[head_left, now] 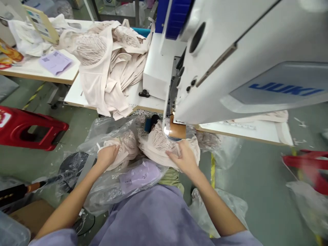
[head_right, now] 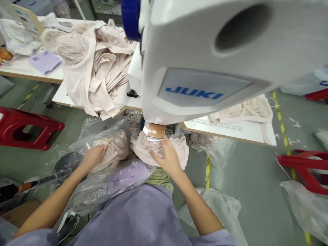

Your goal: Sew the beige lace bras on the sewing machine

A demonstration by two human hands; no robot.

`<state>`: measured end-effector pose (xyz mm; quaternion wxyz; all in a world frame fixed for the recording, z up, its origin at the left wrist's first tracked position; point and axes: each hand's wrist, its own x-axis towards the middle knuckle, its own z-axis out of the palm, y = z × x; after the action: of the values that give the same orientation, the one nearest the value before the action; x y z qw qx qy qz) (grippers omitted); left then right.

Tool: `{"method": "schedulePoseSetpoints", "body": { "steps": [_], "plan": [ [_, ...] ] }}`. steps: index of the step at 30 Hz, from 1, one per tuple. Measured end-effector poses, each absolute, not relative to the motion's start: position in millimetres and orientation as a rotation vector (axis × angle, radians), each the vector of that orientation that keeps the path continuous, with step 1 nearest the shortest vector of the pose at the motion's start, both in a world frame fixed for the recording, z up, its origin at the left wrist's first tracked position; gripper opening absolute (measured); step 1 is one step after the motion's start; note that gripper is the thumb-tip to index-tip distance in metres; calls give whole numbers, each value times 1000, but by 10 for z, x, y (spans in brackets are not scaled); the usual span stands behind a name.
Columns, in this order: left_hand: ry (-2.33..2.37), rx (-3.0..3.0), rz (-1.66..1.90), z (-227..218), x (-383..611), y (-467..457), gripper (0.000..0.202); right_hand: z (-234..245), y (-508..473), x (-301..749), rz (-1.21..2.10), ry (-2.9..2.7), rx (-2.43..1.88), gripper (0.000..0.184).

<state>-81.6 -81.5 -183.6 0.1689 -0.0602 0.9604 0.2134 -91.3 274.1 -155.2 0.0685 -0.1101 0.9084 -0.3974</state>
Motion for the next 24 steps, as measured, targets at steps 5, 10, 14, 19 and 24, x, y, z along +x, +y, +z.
{"method": "schedulePoseSetpoints", "body": {
  "steps": [5, 10, 14, 19, 24],
  "plan": [
    [2575, 209, 698, -1252, -590, -145, 49, -1405, 2197, -899, -1193, 2220, -911, 79],
    [2485, 237, 1170, -973, -743, 5, 38, -1073, 2329, -864, -1265, 1942, -812, 37],
    [2146, 111, 1442, -1151, -948, 3, 45, -751, 2616, -658, -1513, 1951, -762, 34],
    [1748, 34, 1549, -1234, -984, 183, 44, -455, 3009, -505, -1473, 2125, -536, 26],
    [2033, 449, 1282, -813, -1043, 574, 47, -346, 3395, -577, -1083, 2365, -369, 34]
  ]
}}
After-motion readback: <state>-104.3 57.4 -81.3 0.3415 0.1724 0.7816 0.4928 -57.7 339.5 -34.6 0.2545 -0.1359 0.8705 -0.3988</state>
